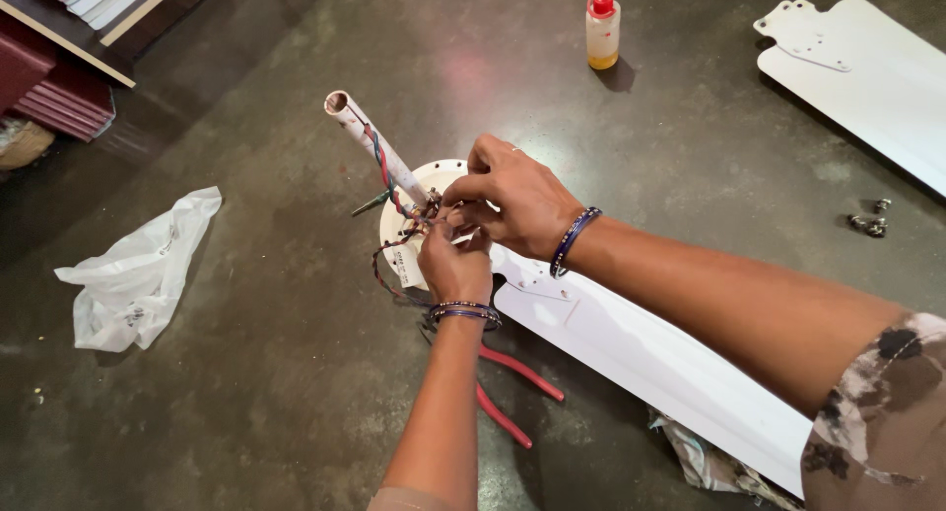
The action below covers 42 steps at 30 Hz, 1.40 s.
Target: The person applies lubricant to the ceiling fan motor, uses a screwdriver to tighten screws on the fan blade bracket, and wipes the fan blades with a cloth. The person handles the fan motor, blades, and tools on the floor.
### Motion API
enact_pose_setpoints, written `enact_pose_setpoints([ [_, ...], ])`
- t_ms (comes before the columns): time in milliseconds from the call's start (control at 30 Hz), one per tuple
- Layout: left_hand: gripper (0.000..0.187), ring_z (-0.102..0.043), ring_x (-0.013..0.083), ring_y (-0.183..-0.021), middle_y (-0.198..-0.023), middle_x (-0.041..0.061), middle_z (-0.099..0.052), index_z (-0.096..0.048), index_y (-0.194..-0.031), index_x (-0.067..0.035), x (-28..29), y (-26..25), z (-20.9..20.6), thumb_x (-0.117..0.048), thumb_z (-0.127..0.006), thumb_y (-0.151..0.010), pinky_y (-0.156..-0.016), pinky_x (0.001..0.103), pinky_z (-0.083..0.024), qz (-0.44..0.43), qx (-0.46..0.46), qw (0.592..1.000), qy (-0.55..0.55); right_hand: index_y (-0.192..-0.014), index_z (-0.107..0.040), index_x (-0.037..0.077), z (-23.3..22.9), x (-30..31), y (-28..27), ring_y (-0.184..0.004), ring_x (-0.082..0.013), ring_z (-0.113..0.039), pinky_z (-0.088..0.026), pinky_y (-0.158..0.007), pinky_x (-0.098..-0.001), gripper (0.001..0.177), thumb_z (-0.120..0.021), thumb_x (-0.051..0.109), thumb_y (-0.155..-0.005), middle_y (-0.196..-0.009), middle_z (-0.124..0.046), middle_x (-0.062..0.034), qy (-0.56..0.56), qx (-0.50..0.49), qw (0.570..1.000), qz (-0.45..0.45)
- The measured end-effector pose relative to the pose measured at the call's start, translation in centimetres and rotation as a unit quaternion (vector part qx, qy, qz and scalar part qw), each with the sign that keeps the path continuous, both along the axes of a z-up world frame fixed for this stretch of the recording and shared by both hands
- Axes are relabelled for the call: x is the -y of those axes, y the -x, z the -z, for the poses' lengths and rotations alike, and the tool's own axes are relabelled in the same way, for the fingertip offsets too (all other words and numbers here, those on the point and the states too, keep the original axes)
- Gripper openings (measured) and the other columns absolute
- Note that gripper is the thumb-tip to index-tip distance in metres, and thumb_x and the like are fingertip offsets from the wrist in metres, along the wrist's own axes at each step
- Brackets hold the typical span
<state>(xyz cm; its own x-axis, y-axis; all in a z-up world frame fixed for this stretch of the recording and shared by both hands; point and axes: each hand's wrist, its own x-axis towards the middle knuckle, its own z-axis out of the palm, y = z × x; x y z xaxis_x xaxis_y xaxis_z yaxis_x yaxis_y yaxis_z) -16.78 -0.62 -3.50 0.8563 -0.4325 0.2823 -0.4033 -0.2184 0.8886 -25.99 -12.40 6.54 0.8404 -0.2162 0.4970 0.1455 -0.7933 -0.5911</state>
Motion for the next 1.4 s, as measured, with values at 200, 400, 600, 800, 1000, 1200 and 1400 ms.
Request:
enact_pose_setpoints([
  [200, 0.040, -0.071, 0.0165, -0.090, -0.098, 0.011, -0.074, -0.062, -0.114, 0.001, 0.1, 0.2, -0.1, 0.002, -0.080, -0.079, -0.077, 0.030, -0.060, 0.002, -0.047, 0.999, -0.005, -0.110, -0.071, 0.009, -0.1, 0.1, -0.6, -0.095, -0.0335, -0.065, -0.052, -0.080, -0.0439, 0.035, -0.073, 0.003, -0.075, -0.100, -0.066, -0.0104, -0.013, -0.020, 1.000, -0.002],
  [400, 0.025, -0.073, 0.0159, -0.094, -0.103, 0.009, -0.075, -0.068, -0.110, 0.002, 0.3, -0.2, 1.5, 0.000, -0.073, -0.086, -0.080, 0.030, -0.060, 0.025, -0.002, 0.999, 0.038, -0.102, -0.073, 0.009, -0.1, 0.3, -0.9, -0.094, -0.0367, -0.064, -0.051, -0.082, -0.0451, 0.028, -0.078, 0.010, -0.075, -0.102, -0.069, -0.0121, 0.042, 0.001, 0.999, -0.021],
  [600, 0.024, -0.076, 0.0164, -0.086, -0.093, 0.008, -0.077, -0.070, -0.104, 0.002, 1.4, 0.5, 0.8, -0.002, -0.077, -0.082, -0.080, 0.029, -0.060, -0.018, -0.005, 1.000, -0.020, -0.111, -0.071, 0.009, 0.4, 0.3, 0.1, -0.092, -0.0373, -0.064, -0.051, -0.079, -0.0450, 0.030, -0.079, 0.014, -0.082, -0.102, -0.065, -0.0156, 0.004, 0.000, 0.999, 0.049],
  [800, 0.030, -0.071, 0.0162, -0.097, -0.105, 0.010, -0.073, -0.067, -0.112, 0.004, 1.1, -0.1, 2.0, 0.006, -0.068, -0.082, -0.083, 0.028, -0.058, 0.041, -0.023, 0.996, 0.073, -0.107, -0.066, 0.008, -0.1, 0.3, -1.0, -0.092, -0.0372, -0.068, -0.054, -0.076, -0.0464, 0.034, -0.078, 0.008, -0.076, -0.096, -0.072, -0.0135, -0.003, -0.036, 0.999, -0.003],
  [1000, 0.016, -0.071, 0.0155, -0.096, -0.106, 0.008, -0.073, -0.067, -0.108, 0.004, 1.4, -1.6, 4.2, 0.001, -0.067, -0.093, -0.079, 0.029, -0.057, 0.046, -0.195, 0.956, 0.215, -0.114, -0.066, 0.007, -0.3, 0.4, -1.3, -0.093, -0.0382, -0.065, -0.052, -0.077, -0.0468, 0.040, -0.076, 0.007, -0.075, -0.103, -0.069, -0.0153, 0.006, -0.038, 0.999, -0.032],
  [1200, 0.033, -0.069, 0.0130, -0.098, -0.108, 0.007, -0.071, -0.065, -0.114, 0.001, 1.5, -0.6, 3.8, 0.003, -0.071, -0.082, -0.083, 0.029, -0.059, 0.008, -0.124, 0.991, 0.053, -0.105, -0.077, 0.013, 0.0, 1.0, -0.8, -0.097, -0.0336, -0.063, -0.053, -0.081, -0.0436, 0.025, -0.079, 0.012, -0.081, -0.100, -0.064, -0.0123, 0.018, -0.047, 0.999, 0.020],
  [1400, 0.027, -0.071, 0.0172, -0.102, -0.114, 0.011, -0.074, -0.068, -0.118, 0.007, 1.1, -1.2, 4.0, -0.004, -0.067, -0.093, -0.086, 0.030, -0.059, 0.092, -0.326, 0.876, 0.344, -0.112, -0.075, 0.013, -0.4, 0.8, -1.5, -0.097, -0.0352, -0.065, -0.053, -0.082, -0.0442, 0.044, -0.077, 0.005, -0.070, -0.101, -0.071, -0.0097, 0.037, -0.074, 0.996, -0.026],
])
